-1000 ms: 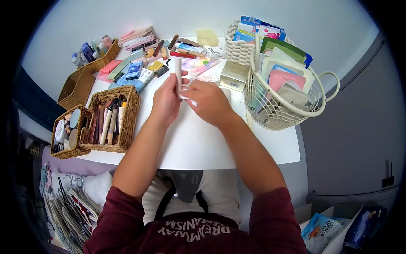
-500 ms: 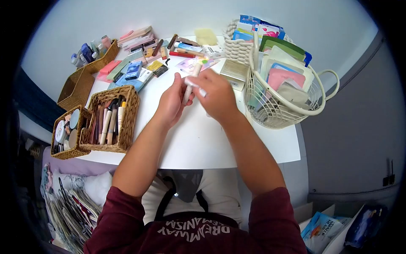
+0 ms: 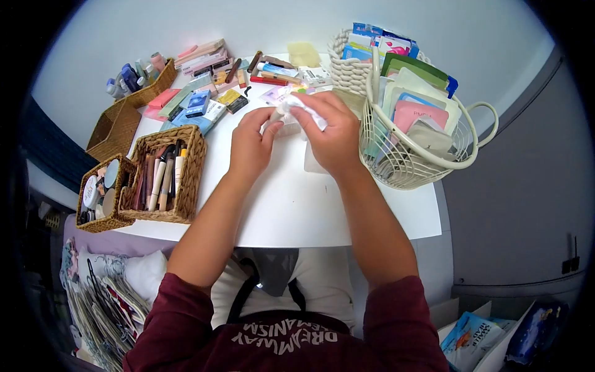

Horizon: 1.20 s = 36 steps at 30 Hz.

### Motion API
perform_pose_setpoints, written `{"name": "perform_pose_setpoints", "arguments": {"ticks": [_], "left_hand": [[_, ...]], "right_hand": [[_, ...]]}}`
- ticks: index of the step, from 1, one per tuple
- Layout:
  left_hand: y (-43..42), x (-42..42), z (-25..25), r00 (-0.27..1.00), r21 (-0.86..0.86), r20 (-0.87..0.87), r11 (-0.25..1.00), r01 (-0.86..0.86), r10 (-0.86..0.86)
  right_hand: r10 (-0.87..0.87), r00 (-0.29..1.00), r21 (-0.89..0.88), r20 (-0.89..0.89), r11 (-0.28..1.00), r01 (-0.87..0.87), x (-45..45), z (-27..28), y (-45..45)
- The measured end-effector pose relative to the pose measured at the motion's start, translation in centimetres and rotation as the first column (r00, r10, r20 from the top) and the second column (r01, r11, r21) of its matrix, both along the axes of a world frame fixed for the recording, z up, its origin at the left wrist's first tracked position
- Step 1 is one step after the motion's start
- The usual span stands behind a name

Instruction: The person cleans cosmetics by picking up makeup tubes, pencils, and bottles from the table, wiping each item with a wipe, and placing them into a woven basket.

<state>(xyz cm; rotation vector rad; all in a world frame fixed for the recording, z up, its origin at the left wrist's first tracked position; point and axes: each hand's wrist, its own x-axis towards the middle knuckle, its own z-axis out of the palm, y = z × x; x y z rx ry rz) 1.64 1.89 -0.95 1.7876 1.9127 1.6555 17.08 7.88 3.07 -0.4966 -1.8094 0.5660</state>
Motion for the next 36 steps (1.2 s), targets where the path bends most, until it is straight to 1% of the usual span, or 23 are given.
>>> {"name": "perform_pose_setpoints", "arguments": {"ticks": [2, 5, 8, 11, 14, 15, 17, 18, 20, 21, 22, 23, 25, 26, 27, 30, 31, 33, 34, 35, 36], "left_hand": [[-0.3, 0.2, 0.4, 0.985, 0.079, -0.165, 0.996, -0.029, 0.041], [0.0, -0.7, 0.1, 0.967, 0.064, -0.254, 0.998, -0.001, 0.017], [-0.1, -0.5, 0.4, 0.957, 0.120, -0.289, 0.993, -0.002, 0.037], [0.0, -0.3, 0.3, 0.969, 0.115, -0.241, 0.993, -0.029, 0.056], [0.0, -0.6, 0.2, 0.944, 0.111, -0.322, 0.993, -0.034, 0.069], [-0.1, -0.7, 0.4, 0.945, 0.121, -0.319, 0.992, -0.039, 0.076], [-0.3, -0.5, 0.6, 0.947, 0.140, -0.309, 0.989, -0.045, 0.086], [-0.4, -0.4, 0.7, 0.978, 0.093, -0.203, 0.995, -0.034, 0.052], [-0.6, 0.3, 0.9, 1.000, 0.006, 0.019, 1.000, 0.015, -0.015], [-0.3, 0.1, 1.0, 0.960, -0.037, 0.267, 0.994, 0.101, -0.088], [0.1, -0.5, 1.1, 0.855, -0.060, 0.500, 0.980, 0.190, -0.135], [0.3, -1.0, 1.2, 0.697, -0.059, 0.701, 0.960, 0.273, -0.155], [0.0, -1.5, 1.3, 0.456, 0.078, 0.856, 0.935, 0.347, -0.241], [-0.1, -1.7, 1.3, 0.318, 0.153, 0.906, 0.916, 0.371, -0.280], [-0.1, -1.5, 1.6, 0.238, 0.220, 0.912, 0.886, 0.407, -0.335], [-0.7, -0.3, 2.4, 0.121, 0.254, 0.935, 0.870, 0.422, -0.332], [-0.6, -0.4, 2.2, 0.108, 0.285, 0.925, 0.851, 0.441, -0.365], [-0.8, -0.8, 2.2, 0.082, 0.345, 0.899, 0.811, 0.473, -0.430], [-0.9, -0.5, 2.3, 0.090, 0.320, 0.913, 0.835, 0.448, -0.399], [-0.9, -0.2, 2.5, 0.095, 0.297, 0.925, 0.855, 0.424, -0.368], [-1.0, 0.1, 2.7, 0.099, 0.275, 0.936, 0.876, 0.396, -0.338]], "right_hand": [[0.086, 0.994, -0.067, 0.068, 0.994, -0.082, 0.1, 0.0, -0.2], [0.067, 0.985, -0.006, 0.156, 0.998, -0.066, 0.2, 0.0, 0.2], [-0.131, 0.987, 0.074, 0.092, 0.990, 0.124, 0.1, -0.2, 0.3], [-0.103, 0.995, 0.060, -0.007, 0.993, 0.104, 0.0, -0.4, 0.5], [0.078, 0.993, 0.088, 0.093, 0.992, -0.087, -0.2, -0.1, -0.3], [0.083, 0.991, 0.062, 0.102, 0.994, -0.089, -0.3, -0.1, -0.4], [-0.015, 0.999, 0.053, 0.053, 0.999, 0.012, -0.2, -0.5, 0.2], [-0.064, 0.998, 0.048, 0.027, 0.997, 0.063, -0.2, -0.6, 0.6], [-0.090, 0.996, 0.031, -0.005, 0.995, 0.090, -0.2, -0.9, 1.0], [-0.107, 0.994, 0.022, -0.019, 0.994, 0.107, -0.1, -0.9, 1.1], [-0.097, 0.995, 0.044, -0.010, 0.994, 0.097, 0.1, -0.8, 0.9], [-0.080, 0.997, 0.069, -0.004, 0.994, 0.080, 0.0, -0.7, 0.6], [-0.014, 1.000, 0.130, 0.013, 0.991, 0.012, -0.3, -0.4, -0.2], [0.027, 0.999, 0.168, 0.028, 0.985, -0.031, -0.4, -0.3, -0.6], [0.065, 0.997, 0.206, 0.046, 0.976, -0.073, -0.4, -0.3, -0.8], [0.098, 0.991, 0.277, 0.088, 0.954, -0.119, -0.7, -0.8, -0.7], [0.040, 0.998, 0.307, 0.055, 0.950, -0.056, -0.6, -0.6, -0.5], [-0.012, 1.000, 0.260, -0.029, 0.965, 0.019, -0.4, -0.7, 0.4], [-0.042, 0.997, 0.235, -0.071, 0.970, 0.058, -0.3, -0.7, 0.6], [-0.021, 0.997, 0.255, -0.078, 0.966, 0.040, 0.0, -0.6, 0.6], [0.008, 0.999, 0.283, -0.034, 0.959, 0.002, 0.1, -0.5, 0.3]]}}
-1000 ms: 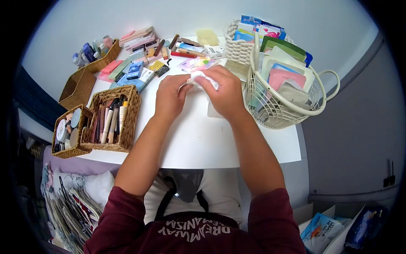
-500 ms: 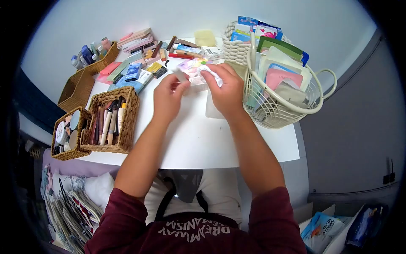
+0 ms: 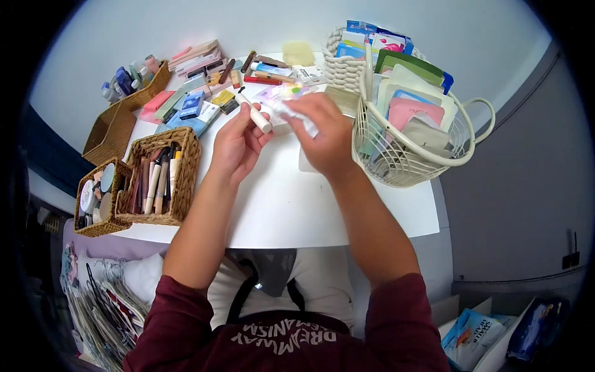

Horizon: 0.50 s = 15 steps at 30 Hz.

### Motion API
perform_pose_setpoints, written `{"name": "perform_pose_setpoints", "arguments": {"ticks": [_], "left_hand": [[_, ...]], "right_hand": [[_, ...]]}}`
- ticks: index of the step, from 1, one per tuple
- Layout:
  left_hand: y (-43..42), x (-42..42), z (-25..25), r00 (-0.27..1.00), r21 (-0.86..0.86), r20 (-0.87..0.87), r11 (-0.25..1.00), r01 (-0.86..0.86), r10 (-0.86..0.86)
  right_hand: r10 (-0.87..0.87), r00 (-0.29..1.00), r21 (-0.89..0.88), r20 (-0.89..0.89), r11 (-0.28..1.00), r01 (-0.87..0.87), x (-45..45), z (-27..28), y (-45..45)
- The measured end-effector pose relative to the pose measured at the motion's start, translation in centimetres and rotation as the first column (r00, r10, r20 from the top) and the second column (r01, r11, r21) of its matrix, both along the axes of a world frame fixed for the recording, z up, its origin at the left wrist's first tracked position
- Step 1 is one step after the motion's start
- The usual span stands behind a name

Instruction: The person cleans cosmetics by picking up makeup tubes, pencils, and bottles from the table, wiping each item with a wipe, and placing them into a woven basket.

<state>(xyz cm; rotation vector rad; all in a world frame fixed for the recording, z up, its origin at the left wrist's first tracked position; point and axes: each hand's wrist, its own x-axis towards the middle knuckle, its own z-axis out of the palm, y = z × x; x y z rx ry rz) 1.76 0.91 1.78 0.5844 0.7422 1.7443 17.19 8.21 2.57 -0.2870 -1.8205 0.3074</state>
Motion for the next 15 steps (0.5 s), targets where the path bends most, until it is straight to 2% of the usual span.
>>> {"name": "perform_pose_setpoints", "arguments": {"ticks": [3, 6, 7, 8, 10, 15], "left_hand": [[0.4, -1.3, -1.1, 0.996, 0.091, 0.030, 0.992, 0.084, -0.087], [1.0, -1.8, -1.8, 0.994, 0.100, 0.033, 0.990, 0.096, -0.100], [0.8, -1.0, -1.6, 0.998, 0.062, 0.022, 0.997, 0.051, -0.053], [0.8, -0.4, -1.6, 0.999, 0.047, 0.002, 0.998, 0.043, -0.043], [0.5, 0.6, -1.4, 0.991, -0.031, -0.136, 0.999, -0.011, 0.006], [-1.5, 0.1, -0.1, 0.985, -0.080, -0.150, 0.992, -0.097, 0.085]], "right_hand": [[0.119, 0.988, 0.029, 0.101, 0.992, -0.122, -1.0, -0.3, -1.3], [0.058, 0.997, -0.056, 0.050, 0.997, -0.055, -1.2, -0.4, -1.3], [-0.006, 1.000, -0.067, 0.028, 0.998, 0.008, -1.3, -0.9, -0.5], [-0.031, 1.000, -0.153, 0.003, 0.988, 0.031, -1.3, -0.9, -0.3], [-0.062, 0.998, -0.214, -0.005, 0.975, 0.060, -1.1, -1.2, -0.1], [0.019, 0.996, -0.272, 0.084, 0.962, 0.004, -2.7, -1.2, -1.9]]}}
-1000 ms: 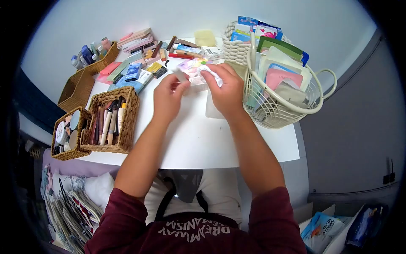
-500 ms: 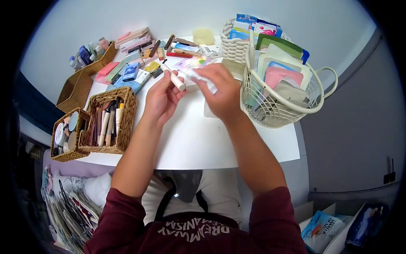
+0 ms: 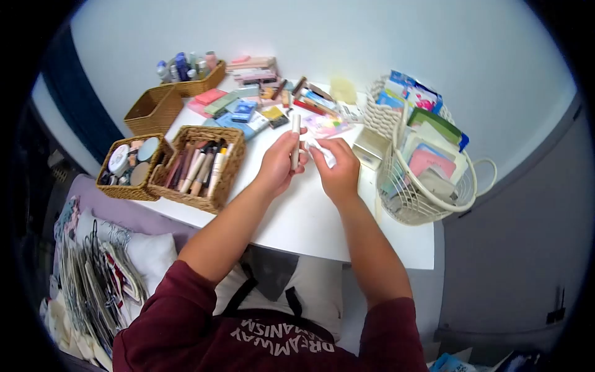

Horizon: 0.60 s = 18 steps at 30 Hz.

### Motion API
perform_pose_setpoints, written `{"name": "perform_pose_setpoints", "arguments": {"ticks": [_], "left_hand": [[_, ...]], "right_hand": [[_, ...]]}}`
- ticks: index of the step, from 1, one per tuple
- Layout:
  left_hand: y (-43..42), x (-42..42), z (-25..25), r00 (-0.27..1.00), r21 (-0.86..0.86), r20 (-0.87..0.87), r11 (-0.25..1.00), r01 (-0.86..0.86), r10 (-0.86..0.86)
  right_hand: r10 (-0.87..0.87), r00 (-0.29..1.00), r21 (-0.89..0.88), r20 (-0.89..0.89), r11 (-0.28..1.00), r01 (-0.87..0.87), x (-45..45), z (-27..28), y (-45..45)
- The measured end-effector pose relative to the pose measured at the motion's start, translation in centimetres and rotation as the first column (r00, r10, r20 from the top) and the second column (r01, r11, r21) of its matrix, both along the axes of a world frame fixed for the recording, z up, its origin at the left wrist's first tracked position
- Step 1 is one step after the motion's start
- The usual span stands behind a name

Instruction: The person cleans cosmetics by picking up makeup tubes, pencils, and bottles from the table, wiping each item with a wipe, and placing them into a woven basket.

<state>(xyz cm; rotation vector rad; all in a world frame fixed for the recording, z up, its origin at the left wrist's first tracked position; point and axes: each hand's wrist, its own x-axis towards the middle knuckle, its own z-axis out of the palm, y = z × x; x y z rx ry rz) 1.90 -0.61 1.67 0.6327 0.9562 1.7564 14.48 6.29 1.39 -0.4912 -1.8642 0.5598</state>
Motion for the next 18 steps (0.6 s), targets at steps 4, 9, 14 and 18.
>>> {"name": "perform_pose_setpoints", "arguments": {"ticks": [4, 9, 14, 18], "left_hand": [[-5.6, -3.5, 2.9, 0.975, -0.072, -0.216, 0.996, -0.059, 0.042], [-12.5, -11.3, 4.7, 0.836, -0.079, -0.529, 0.973, -0.219, 0.145], [-16.7, -16.2, 5.3, 0.570, -0.164, -0.803, 0.858, -0.487, 0.171], [-17.0, -17.8, 3.9, 0.403, -0.308, -0.910, 0.811, -0.497, -0.098]], "right_hand": [[0.147, 0.987, -0.046, 0.065, 0.988, -0.145, -2.8, 2.1, -3.0], [0.315, 0.949, -0.120, -0.006, 0.942, -0.313, -8.8, 4.3, -7.9], [0.379, 0.925, -0.237, -0.019, 0.897, -0.373, -13.9, 3.4, -11.9], [0.384, 0.923, -0.315, 0.002, 0.877, -0.364, -15.4, 2.5, -12.5]]}}
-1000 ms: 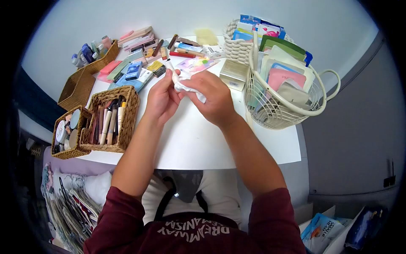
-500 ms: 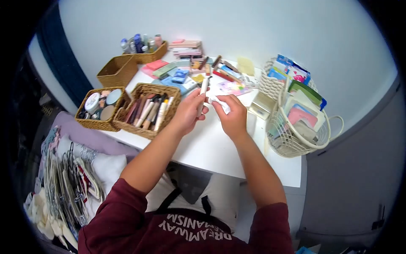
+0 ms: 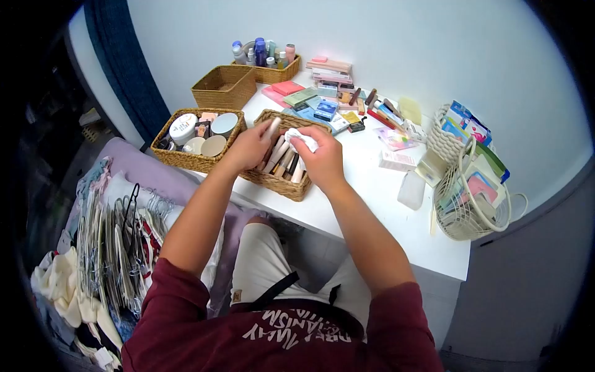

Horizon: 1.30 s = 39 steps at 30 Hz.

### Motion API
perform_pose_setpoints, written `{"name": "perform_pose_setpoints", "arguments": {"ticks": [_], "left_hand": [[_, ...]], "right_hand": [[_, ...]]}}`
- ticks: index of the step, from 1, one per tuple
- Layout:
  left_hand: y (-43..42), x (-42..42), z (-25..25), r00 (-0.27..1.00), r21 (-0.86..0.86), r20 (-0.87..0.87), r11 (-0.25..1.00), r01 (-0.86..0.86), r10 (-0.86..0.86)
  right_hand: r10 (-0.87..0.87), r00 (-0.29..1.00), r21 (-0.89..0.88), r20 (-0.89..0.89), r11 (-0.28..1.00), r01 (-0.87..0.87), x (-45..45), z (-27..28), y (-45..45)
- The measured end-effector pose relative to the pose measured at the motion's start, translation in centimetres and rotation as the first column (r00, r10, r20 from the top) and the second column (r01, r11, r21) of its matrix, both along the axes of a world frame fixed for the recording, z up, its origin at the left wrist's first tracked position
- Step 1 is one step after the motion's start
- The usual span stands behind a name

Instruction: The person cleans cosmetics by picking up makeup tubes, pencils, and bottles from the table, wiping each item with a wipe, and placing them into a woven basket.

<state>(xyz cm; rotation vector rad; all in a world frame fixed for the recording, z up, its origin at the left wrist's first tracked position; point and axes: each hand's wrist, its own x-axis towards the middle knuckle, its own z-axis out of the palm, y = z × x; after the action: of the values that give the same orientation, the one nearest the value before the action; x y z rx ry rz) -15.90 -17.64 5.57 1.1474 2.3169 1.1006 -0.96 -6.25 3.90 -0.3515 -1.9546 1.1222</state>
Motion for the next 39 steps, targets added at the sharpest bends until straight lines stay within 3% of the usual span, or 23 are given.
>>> {"name": "perform_pose_setpoints", "arguments": {"ticks": [3, 7, 12, 13, 15, 19, 23, 30, 37, 39], "left_hand": [[0.1, -0.9, -1.7, 0.981, -0.070, -0.121, 0.987, 0.144, -0.152], [0.8, -1.0, -1.6, 0.977, -0.120, -0.143, 0.983, 0.142, -0.158], [2.6, 1.3, 0.4, 0.926, -0.149, -0.350, 0.984, 0.098, -0.145], [3.3, 1.8, 0.3, 0.911, -0.084, -0.381, 0.987, 0.135, -0.157], [5.5, 3.2, 0.6, 0.888, -0.024, -0.412, 0.976, 0.214, -0.205], [11.1, 7.2, 2.2, 0.827, -0.062, -0.444, 0.933, 0.355, -0.345], [18.8, 9.9, 1.7, 0.763, -0.023, -0.539, 0.912, 0.410, -0.357], [28.0, 10.7, 1.4, 0.736, -0.158, -0.554, 0.917, 0.368, -0.390], [36.0, 6.5, -4.3, 0.543, -0.425, -0.698, 0.880, 0.211, -0.467], [37.2, 6.0, -5.3, 0.516, -0.426, -0.716, 0.880, 0.210, -0.470]], "right_hand": [[-0.044, 0.999, 0.023, 0.010, 0.999, 0.044, 0.4, -0.4, 0.4], [-0.079, 0.996, -0.010, 0.041, 0.997, 0.079, 1.5, -0.2, 1.0], [-0.140, 0.990, -0.003, 0.012, 0.990, 0.140, 3.3, -0.3, 2.9], [-0.162, 0.987, 0.011, 0.015, 0.987, 0.162, 3.9, -0.1, 3.4], [-0.231, 0.973, -0.003, 0.015, 0.973, 0.231, 5.4, 0.3, 5.1], [-0.405, 0.914, -0.031, -0.018, 0.914, 0.404, 8.9, 0.9, 10.1], [-0.541, 0.834, 0.020, -0.106, 0.838, 0.546, 12.3, 2.6, 14.2], [-0.615, 0.770, 0.014, -0.172, 0.780, 0.626, 14.0, 2.6, 20.1], [-0.594, 0.801, -0.011, -0.079, 0.804, 0.595, 13.5, -0.2, 21.8], [-0.593, 0.802, 0.004, -0.067, 0.804, 0.595, 13.5, -0.7, 22.3]]}}
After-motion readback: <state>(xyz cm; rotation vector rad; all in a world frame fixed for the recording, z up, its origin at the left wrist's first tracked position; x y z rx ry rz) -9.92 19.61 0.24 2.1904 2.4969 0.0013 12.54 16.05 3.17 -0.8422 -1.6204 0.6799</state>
